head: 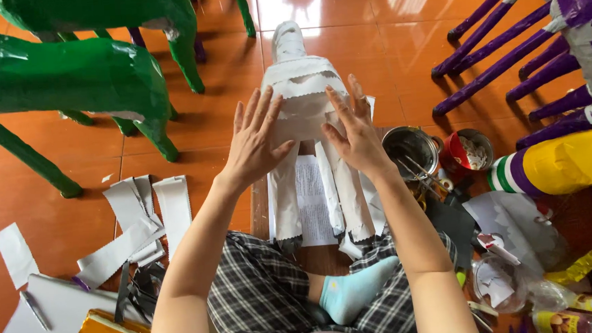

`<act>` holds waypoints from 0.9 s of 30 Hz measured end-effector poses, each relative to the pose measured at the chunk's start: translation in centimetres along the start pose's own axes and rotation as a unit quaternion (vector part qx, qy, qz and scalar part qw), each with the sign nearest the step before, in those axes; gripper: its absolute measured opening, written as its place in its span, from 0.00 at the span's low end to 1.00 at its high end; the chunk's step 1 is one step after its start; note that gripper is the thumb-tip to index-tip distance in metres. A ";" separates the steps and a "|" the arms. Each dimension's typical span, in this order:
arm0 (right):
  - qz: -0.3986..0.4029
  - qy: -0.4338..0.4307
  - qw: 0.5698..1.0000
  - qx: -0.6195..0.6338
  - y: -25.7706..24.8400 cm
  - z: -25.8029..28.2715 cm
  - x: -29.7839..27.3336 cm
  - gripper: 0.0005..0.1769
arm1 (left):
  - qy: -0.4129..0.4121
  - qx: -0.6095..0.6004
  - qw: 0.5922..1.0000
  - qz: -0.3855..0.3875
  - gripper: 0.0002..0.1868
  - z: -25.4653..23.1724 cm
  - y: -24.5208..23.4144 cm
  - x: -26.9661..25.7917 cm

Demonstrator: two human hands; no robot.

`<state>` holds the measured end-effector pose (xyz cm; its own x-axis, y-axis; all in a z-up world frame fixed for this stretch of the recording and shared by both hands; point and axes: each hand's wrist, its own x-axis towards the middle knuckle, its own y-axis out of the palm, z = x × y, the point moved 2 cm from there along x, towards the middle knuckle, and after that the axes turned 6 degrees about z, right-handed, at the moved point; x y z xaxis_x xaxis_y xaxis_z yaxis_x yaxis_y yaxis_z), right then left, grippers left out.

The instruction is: Applying paper strips to a paper-mache animal frame

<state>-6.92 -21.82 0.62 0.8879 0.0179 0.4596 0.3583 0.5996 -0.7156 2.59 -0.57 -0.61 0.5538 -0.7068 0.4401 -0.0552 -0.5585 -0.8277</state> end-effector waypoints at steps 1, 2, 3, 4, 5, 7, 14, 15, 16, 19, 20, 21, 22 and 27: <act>-0.001 -0.006 1.000 -0.024 0.0 0.0 0.4 0.35 | 0.009 0.007 1.000 0.005 0.48 0.2 0.2 0.1; -0.002 -0.011 0.999 -0.047 0.0 0.0 0.8 0.34 | 0.018 0.015 1.000 0.010 0.45 0.3 0.4 0.3; -0.006 -0.012 0.999 -0.047 0.1 -0.2 1.0 0.34 | 0.021 0.017 1.000 0.009 0.45 0.3 0.4 0.3; -0.022 -0.009 0.999 -0.047 0.1 -0.4 1.1 0.32 | 0.023 0.016 1.000 0.006 0.45 0.4 0.4 0.2; -0.039 -0.007 0.998 -0.048 0.1 -0.7 1.4 0.29 | 0.026 0.014 1.000 0.002 0.45 0.4 0.5 0.4; -0.051 -0.013 0.996 -0.065 0.5 -0.3 2.7 0.31 | 0.023 0.001 1.000 -0.012 0.45 0.5 0.9 0.7; -0.054 0.013 0.987 -0.151 0.1 1.0 5.6 0.24 | 0.051 -0.002 0.999 0.005 0.41 -0.4 0.3 2.4; -0.055 0.012 0.987 -0.152 0.0 1.0 5.6 0.24 | 0.052 -0.001 0.999 0.004 0.41 0.0 0.5 2.4; -0.059 0.015 0.987 -0.150 0.0 0.9 5.6 0.23 | 0.052 -0.001 0.999 0.009 0.40 0.4 0.7 2.4; -0.069 0.052 0.988 -0.125 -0.7 -0.3 5.5 0.24 | 0.044 -0.004 0.999 0.011 0.39 0.8 0.9 2.4; -0.076 0.087 0.988 -0.100 -0.9 -0.9 5.4 0.25 | 0.037 -0.009 0.999 0.011 0.38 0.9 0.9 2.3; -0.076 0.088 0.988 -0.100 -1.0 -1.4 5.8 0.25 | 0.038 -0.009 0.999 0.011 0.38 1.0 1.1 2.7; -0.056 0.121 0.991 -0.029 -1.0 -2.1 6.2 0.30 | 0.017 -0.067 0.998 -0.002 0.35 1.1 1.2 3.2; 0.007 0.221 0.973 0.060 -1.2 -1.4 7.1 0.39 | -0.101 -0.204 0.973 -0.038 0.29 0.7 0.4 6.4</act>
<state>-0.61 -23.54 4.04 0.9395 -0.3027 0.1603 0.3322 0.6912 -0.6417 6.65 -5.03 1.61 0.7191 -0.5802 0.3824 -0.3098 -0.7603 -0.5709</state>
